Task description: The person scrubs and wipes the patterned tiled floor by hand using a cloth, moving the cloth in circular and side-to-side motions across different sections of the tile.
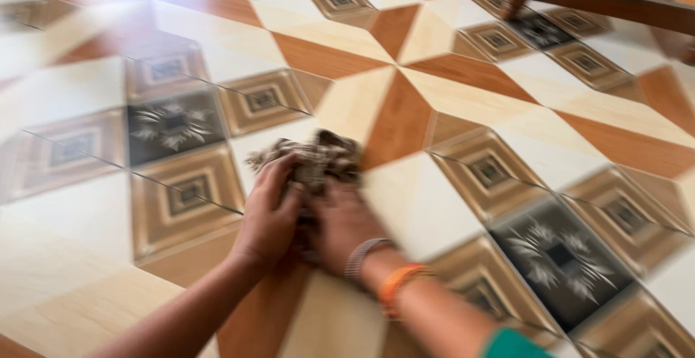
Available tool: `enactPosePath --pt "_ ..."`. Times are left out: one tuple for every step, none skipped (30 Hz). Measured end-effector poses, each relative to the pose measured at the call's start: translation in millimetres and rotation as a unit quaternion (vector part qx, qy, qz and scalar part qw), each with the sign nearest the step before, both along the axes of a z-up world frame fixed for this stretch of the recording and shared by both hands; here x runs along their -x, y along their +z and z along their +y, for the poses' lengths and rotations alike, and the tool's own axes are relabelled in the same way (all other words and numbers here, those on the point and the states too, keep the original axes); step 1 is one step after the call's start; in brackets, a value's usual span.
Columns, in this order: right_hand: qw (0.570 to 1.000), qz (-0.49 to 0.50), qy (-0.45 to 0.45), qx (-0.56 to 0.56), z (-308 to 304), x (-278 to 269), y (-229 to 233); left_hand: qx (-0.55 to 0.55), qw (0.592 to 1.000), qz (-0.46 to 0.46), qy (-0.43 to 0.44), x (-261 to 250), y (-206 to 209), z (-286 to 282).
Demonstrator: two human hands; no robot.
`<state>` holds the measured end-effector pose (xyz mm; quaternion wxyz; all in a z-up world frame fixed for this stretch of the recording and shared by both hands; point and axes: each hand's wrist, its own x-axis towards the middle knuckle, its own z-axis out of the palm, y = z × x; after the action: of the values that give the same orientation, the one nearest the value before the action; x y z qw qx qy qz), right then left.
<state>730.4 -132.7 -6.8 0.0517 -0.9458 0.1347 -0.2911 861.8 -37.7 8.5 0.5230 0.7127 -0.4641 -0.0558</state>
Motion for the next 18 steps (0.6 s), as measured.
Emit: enactPosePath --pt "0.998 0.038 -0.017 -0.047 -15 -1 4 -0.062 0.997 -0.036 -0.033 -20 4 1" --pt "0.992 0.080 -0.041 -0.088 -34 1 6 -0.164 0.986 -0.033 0.017 -44 6 -6" --pt "0.980 0.119 -0.102 -0.120 -53 -4 7 -0.262 0.962 -0.028 0.068 -77 8 -12" --pt "0.962 0.162 -0.156 -0.157 -67 -11 4 -0.251 0.959 -0.099 0.083 -111 8 -13" --pt "0.964 0.144 -0.182 -0.128 -82 -15 2 -0.240 0.951 -0.169 0.097 -147 7 -12" --pt "0.965 0.126 -0.206 -0.098 -96 -19 0 -0.261 0.937 -0.206 0.109 -182 6 -5" --pt "0.967 0.106 -0.213 -0.089 -107 -23 -3 -0.283 0.920 -0.242 0.120 -213 3 5" --pt "0.969 0.089 -0.217 -0.074 -119 -27 -5 -0.285 0.921 -0.233 0.127 -237 -3 17" --pt "0.959 0.105 -0.245 -0.093 -126 -29 -9 -0.273 0.922 -0.254 0.099 -258 -8 31" --pt "0.948 0.119 -0.274 -0.111 -134 -32 -11 -0.259 0.922 -0.278 0.073 -274 -11 42" --pt "0.941 0.131 -0.290 -0.118 -144 -33 -11 -0.260 0.923 -0.271 0.082 -280 -18 50" --pt "0.933 0.143 -0.303 -0.128 -151 -36 -13 -0.266 0.925 -0.259 0.082 -278 -27 59" --pt "0.926 0.144 -0.324 -0.128 -159 -39 -15 -0.272 0.926 -0.247 0.082 -274 -32 63" --pt "0.918 0.141 -0.348 -0.129 -167 -44 -16 -0.295 0.926 -0.217 0.094 -275 -31 62" --pt "0.921 0.143 -0.340 -0.128 -175 -50 -17 -0.317 0.924 -0.186 0.106 -273 -30 58" --pt "0.904 0.138 -0.383 -0.129 -175 -58 -21 -0.316 0.928 -0.171 0.097 -271 -27 57" --pt "0.886 0.134 -0.425 -0.129 -172 -69 -26 -0.315 0.932 -0.155 0.089 -271 -23 56" --pt "0.889 0.127 -0.419 -0.136 -163 -92 -36 -0.318 0.929 -0.163 0.095 -273 -19 57"
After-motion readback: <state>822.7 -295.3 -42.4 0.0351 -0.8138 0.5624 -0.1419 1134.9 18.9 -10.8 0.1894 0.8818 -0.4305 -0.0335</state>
